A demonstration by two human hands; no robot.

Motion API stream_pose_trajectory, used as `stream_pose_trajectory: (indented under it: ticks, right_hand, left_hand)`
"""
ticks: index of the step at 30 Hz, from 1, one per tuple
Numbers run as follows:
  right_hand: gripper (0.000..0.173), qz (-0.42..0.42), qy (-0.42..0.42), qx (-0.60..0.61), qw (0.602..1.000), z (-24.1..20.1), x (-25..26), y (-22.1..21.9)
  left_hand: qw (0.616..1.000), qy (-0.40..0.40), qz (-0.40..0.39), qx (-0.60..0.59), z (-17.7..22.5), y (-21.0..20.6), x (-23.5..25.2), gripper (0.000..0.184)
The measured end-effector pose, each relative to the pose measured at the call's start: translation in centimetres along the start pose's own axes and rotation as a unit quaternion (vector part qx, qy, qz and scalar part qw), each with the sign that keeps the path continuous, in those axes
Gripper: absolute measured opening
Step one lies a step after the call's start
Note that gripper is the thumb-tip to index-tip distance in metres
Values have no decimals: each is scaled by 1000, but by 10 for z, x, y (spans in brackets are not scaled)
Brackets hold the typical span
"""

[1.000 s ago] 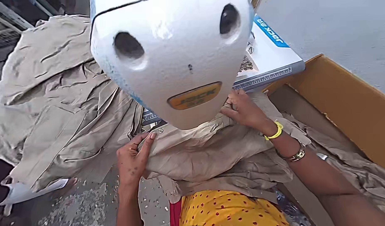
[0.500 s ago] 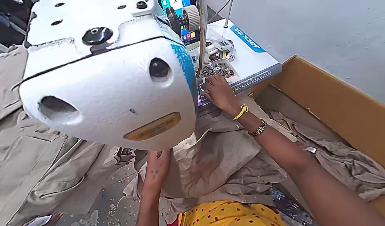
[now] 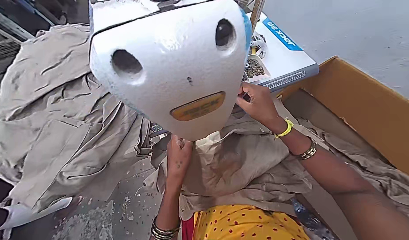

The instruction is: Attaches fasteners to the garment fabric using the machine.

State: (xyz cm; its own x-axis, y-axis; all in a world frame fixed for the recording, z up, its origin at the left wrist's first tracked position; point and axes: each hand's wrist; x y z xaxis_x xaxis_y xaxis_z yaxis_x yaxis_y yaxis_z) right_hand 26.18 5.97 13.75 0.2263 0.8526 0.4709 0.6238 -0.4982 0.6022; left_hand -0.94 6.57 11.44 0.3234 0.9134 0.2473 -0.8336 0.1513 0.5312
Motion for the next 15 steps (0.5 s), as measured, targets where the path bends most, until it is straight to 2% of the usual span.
stream_pose_trajectory:
  ticks: [1,3,5,6,9,10,12,13,15]
  right_hand:
    - [9,11,55,-4,998,-9,-1,-3]
    - [12,19,217,-32,975,-29,-12,-12]
    - [15,-10,342,-86,936,-47,-23,-23]
    - [16,-17,360,-100,927,-53,-23,-27]
    - [15,-86,281,-42,955,-59,-22,-26]
    - [19,-151,230,39,961,-60,-29,-24]
    - [26,-284,134,167,935,-63,-45,-16]
    - [25,-295,101,175,934,-61,-50,-13]
    - [24,-237,26,139,961,-50,-46,-12]
  left_hand:
    - [997,-71,0,40,3,4,-8,36]
    - [976,-208,-57,40,17,16,-26,41]
    - [963,-248,-101,35,25,21,-38,43]
    - [964,-245,-92,38,25,21,-41,42]
    - [967,-244,-57,30,22,26,-41,34]
    - [969,-243,-49,3,23,30,-44,33]
    - [976,-215,-25,-40,18,45,-52,32]
    - [981,-188,-7,-40,10,58,-53,31]
    - [992,-116,43,-12,-17,81,-52,29]
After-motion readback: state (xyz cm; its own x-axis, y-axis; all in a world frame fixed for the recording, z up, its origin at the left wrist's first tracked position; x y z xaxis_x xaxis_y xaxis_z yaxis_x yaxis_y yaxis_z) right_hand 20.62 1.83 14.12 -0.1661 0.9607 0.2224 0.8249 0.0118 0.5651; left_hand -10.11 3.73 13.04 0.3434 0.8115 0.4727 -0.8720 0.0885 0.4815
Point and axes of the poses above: each hand's wrist, its own x-axis towards the middle knuckle, its own y-axis out of the back of the hand, z = x × y, and after that the axes turned 12 degrees about -y, right-handed
